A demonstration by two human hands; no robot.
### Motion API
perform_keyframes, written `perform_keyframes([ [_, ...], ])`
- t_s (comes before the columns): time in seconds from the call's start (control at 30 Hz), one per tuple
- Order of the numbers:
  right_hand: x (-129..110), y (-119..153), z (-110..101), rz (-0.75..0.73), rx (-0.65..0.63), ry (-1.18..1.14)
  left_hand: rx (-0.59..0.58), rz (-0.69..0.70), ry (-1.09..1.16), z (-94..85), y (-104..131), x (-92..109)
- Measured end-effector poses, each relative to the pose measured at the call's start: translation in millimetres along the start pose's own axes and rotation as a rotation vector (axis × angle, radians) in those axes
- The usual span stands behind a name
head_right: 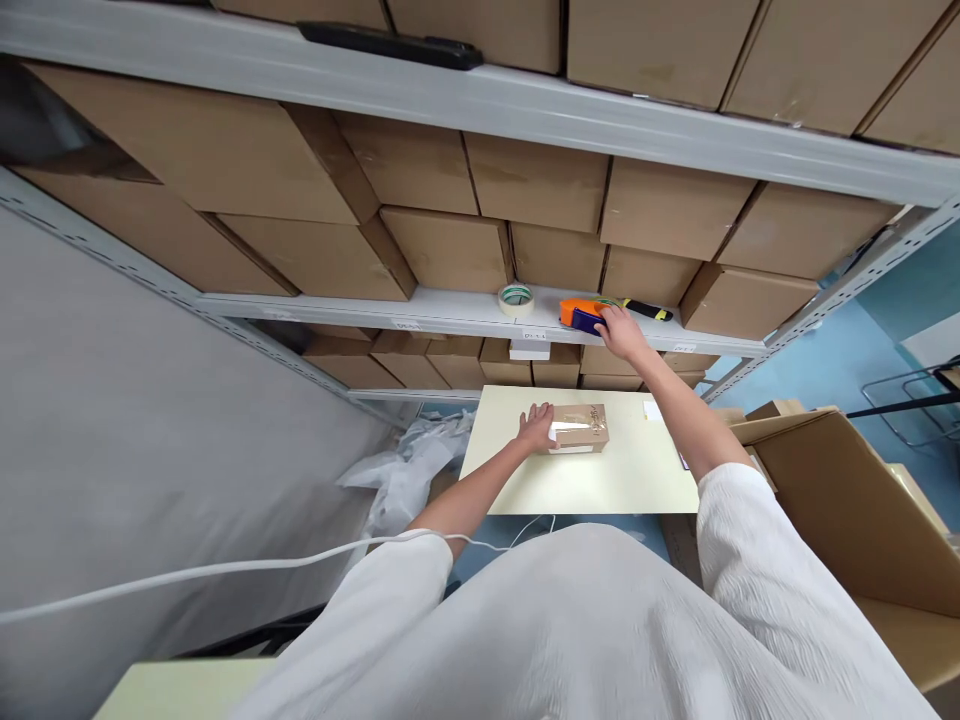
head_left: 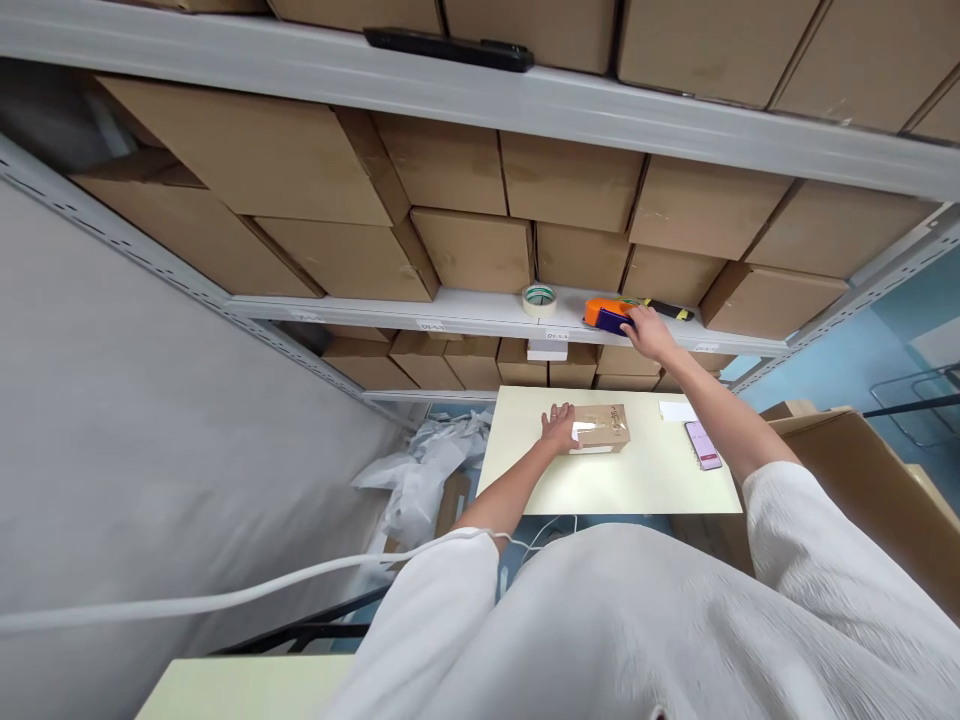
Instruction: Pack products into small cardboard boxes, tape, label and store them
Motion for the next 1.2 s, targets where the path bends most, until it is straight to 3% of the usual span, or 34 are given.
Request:
perform_keyframes([
  [0.23, 25.6, -27.1, 17.7, 0.091, -0.024, 0.053, 0.0, 0.013, 0.04, 3.0, -0.6, -0.7],
  [0.47, 4.8, 4.3, -1.8, 0.035, 0.096, 0.096, -0.007, 0.027, 0.021, 4.4, -2.6, -1.2],
  [0.57, -5.6, 34.6, -5.5, 0.055, 0.151, 0.101, -0.017, 0.027, 0.011, 5.8, -1.9, -1.8],
  [0.67, -4.6, 72.3, 10.1, 0.149, 0.127, 0.08, -0.012, 0.035, -0.003, 5.6, 0.5, -2.1],
  [0.73, 0.1, 102.2, 31.1, 0.224, 0.083, 0.06, 0.002, 0.03, -0.021, 3.3, 2.5, -3.5],
  [0.87, 12.7, 170.0, 92.6, 0.329, -0.126, 0.038, 0.014, 0.028, -0.067, -2.8, 3.8, 0.2],
  [1.0, 38.6, 237.4, 131.7, 0.476, -0.261, -0.014, 0.051, 0.112, -0.072, -9.9, -1.2, 31.5],
  [1.2, 86.7, 308.5, 142.0, 0.642, -0.323, -0.086, 0.031, 0.237, -0.033, 0.3, -10.1, 102.3],
])
Point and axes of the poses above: each hand's wrist, its own y-axis away from the middle knuckle, its own z-axis out of the palm, x = y × z, the point moved 10 cm from there along -y, towards the middle knuckle, and after that the axes turned 9 degrees about -y, right-handed, at the moved point
